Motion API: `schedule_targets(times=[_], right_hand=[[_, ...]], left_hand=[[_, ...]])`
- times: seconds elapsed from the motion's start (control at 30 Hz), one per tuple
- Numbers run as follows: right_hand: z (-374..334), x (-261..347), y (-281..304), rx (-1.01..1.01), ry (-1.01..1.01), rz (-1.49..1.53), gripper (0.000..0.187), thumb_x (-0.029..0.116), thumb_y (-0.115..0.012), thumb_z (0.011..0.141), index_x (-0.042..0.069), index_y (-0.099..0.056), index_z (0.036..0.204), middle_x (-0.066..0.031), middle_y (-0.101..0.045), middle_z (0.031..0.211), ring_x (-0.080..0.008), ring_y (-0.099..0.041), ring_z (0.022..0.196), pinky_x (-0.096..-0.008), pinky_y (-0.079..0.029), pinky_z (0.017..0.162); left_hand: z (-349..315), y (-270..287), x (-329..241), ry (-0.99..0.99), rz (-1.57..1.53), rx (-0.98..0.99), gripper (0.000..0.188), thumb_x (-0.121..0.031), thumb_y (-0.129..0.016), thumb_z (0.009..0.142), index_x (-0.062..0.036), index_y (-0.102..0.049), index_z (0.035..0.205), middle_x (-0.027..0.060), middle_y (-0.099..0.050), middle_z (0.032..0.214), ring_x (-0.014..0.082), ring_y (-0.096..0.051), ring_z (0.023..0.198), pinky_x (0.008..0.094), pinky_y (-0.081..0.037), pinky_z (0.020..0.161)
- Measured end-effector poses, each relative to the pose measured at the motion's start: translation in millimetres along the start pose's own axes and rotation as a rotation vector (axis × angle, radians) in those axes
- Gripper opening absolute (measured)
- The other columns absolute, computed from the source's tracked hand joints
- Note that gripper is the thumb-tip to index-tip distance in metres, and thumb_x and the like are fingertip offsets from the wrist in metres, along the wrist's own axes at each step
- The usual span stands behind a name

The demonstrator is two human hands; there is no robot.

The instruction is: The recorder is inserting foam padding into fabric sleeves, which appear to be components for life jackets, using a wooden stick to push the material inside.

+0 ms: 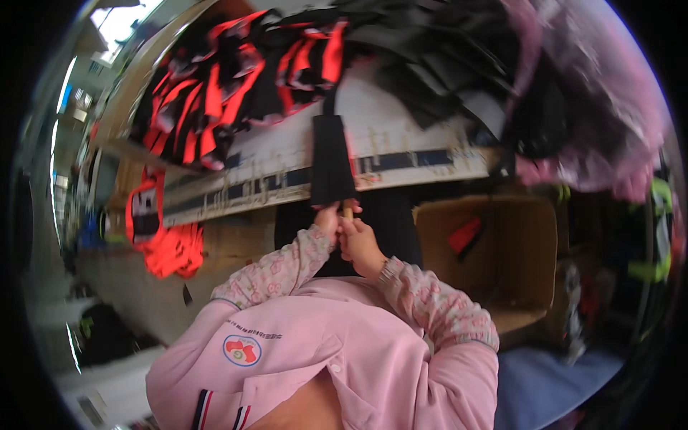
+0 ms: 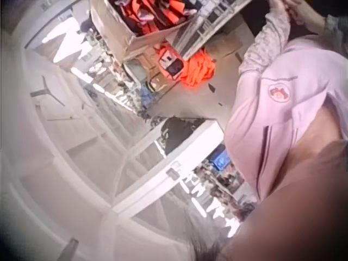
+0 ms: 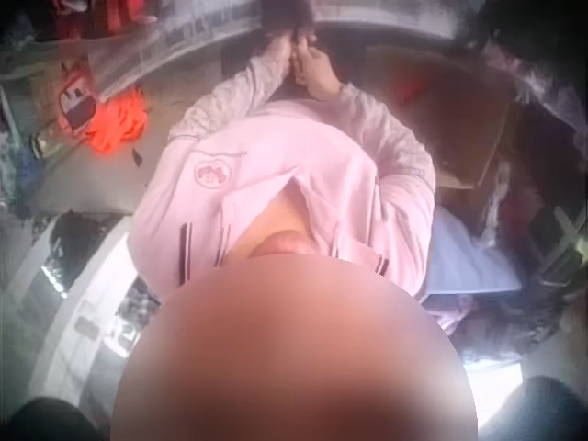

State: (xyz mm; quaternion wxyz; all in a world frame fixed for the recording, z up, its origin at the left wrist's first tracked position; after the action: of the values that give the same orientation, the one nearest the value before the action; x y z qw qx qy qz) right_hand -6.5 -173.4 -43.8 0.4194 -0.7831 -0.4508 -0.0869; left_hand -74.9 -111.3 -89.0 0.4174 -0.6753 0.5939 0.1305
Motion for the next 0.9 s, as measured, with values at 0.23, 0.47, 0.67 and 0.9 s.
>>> schedule_targets(times=[0.23,0.47,0.67,0.9], right_hand=[[-13,17,9,0.029,0.002,-0.132,0.024,0.034,-0.044,0.095,0.012,-0.048,0.085,0.0067,-0.024,0.055,-0.0054,-0.019,0.043,-0.0214,-0.019,0.039],[-1,11,2,0.004,-0.185,-0.468,0.029,0.041,-0.047,0.092,0.014,-0.047,0.083,0.0050,-0.028,0.055,-0.0073,-0.023,0.046,-0.0229,-0.023,0.041],[-19,16,46,-0.039,-0.284,-0.594,0.030,0.043,-0.047,0.092,0.014,-0.047,0.083,0.0055,-0.029,0.056,-0.0069,-0.025,0.047,-0.0225,-0.024,0.043],[-35,12,71,-0.066,-0.288,-0.574,0.032,0.045,-0.046,0.091,0.014,-0.048,0.083,0.0061,-0.030,0.057,-0.0065,-0.027,0.049,-0.0221,-0.024,0.044]], left_hand=[[39,-29,14,-0.243,0.123,0.036,0.041,-0.032,-0.034,0.094,-0.0021,-0.061,0.095,0.0123,-0.068,0.075,0.0206,-0.062,0.048,0.0311,-0.048,0.038],[186,-31,52,-0.874,1.047,-0.250,0.025,-0.019,-0.042,0.086,-0.0048,-0.061,0.094,0.0133,-0.065,0.085,0.0237,-0.065,0.071,0.0357,-0.055,0.059],[156,-56,21,-0.611,0.526,-0.236,0.023,-0.020,-0.045,0.085,-0.0066,-0.064,0.087,0.0107,-0.065,0.081,0.0213,-0.064,0.068,0.0332,-0.053,0.055],[56,-9,16,-0.199,0.066,-0.092,0.023,-0.021,-0.048,0.084,-0.0090,-0.068,0.078,0.0071,-0.066,0.075,0.0180,-0.063,0.065,0.0297,-0.051,0.050]])
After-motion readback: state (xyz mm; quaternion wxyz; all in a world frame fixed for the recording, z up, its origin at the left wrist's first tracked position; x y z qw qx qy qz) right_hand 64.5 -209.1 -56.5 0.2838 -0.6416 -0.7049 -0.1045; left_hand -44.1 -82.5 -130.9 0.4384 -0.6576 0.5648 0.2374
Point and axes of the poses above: each hand's wrist, its own z-axis towards the middle knuckle, its own y-axis out of the back of the hand, x = y × z, the point moved 7 cm from there along z, towards the middle knuckle
